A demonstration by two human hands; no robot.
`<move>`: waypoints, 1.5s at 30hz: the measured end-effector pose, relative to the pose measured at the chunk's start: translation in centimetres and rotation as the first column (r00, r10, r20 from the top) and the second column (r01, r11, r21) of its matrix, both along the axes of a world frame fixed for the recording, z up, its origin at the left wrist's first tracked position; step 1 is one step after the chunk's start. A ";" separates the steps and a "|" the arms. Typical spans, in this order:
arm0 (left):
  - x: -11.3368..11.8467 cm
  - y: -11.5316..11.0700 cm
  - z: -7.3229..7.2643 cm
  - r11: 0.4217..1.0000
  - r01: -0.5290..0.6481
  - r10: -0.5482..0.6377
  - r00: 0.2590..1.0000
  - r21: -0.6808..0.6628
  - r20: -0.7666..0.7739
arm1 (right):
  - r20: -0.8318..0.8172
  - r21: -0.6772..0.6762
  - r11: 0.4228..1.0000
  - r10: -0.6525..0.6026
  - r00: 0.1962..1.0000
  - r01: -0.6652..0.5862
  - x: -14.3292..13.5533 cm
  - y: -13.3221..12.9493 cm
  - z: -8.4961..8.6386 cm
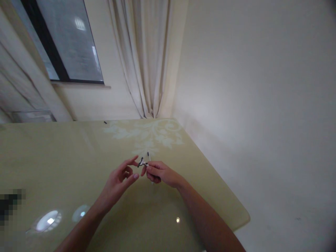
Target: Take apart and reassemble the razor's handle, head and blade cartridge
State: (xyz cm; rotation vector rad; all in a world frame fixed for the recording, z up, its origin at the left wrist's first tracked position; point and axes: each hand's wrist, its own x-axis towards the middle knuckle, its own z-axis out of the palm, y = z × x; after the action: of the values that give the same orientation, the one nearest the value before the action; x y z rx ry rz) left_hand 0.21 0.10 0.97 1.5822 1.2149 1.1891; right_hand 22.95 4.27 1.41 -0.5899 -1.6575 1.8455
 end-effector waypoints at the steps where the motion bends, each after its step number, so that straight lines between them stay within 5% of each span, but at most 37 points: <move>1: 0.1 -0.2 0.1 0.999 0.033 -0.032 0.999 -0.026 0.043 | -0.005 -0.018 0.999 0.033 0.999 -0.033 0.0 -0.2 0.1; 6: 0.3 -0.5 -0.3 0.985 0.160 -0.150 0.980 -0.068 0.133 | 0.019 -0.040 0.993 0.109 0.994 -0.108 -0.1 -0.7 0.7; 21: -0.2 0.1 -0.2 0.972 0.233 -0.232 0.972 0.043 -0.028 | 0.154 0.141 0.990 0.002 0.988 -0.024 0.3 -0.4 0.5; 27: -0.4 0.1 -0.1 0.973 0.225 -0.221 0.972 0.045 -0.083 | 0.152 0.134 0.991 -0.042 0.987 0.022 0.0 -0.4 0.5; 33: -0.6 0.1 -0.1 0.963 0.267 -0.265 0.963 -0.032 0.057 | 0.072 0.151 0.989 -0.016 0.997 0.005 -0.1 0.2 0.1; 37: -1.1 0.7 -0.3 0.985 0.166 -0.160 0.983 -0.054 0.094 | 0.045 0.091 0.996 -0.023 0.999 0.019 -0.1 0.7 0.1; 41: 0.6 2.6 -0.3 0.999 0.031 -0.032 0.989 -0.007 -0.144 | -0.098 0.002 0.969 -0.246 0.964 0.248 0.7 2.2 0.1; 45: 5.9 5.2 -0.2 0.979 0.189 -0.119 0.837 0.078 -0.534 | -0.211 -0.110 0.792 -0.609 0.764 0.601 2.7 4.4 -0.2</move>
State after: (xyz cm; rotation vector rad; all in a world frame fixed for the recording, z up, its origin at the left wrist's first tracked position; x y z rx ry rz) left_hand 6.12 5.29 0.76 2.1551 1.3293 0.7544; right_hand 25.66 8.62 1.25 -0.7792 -1.0948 1.3953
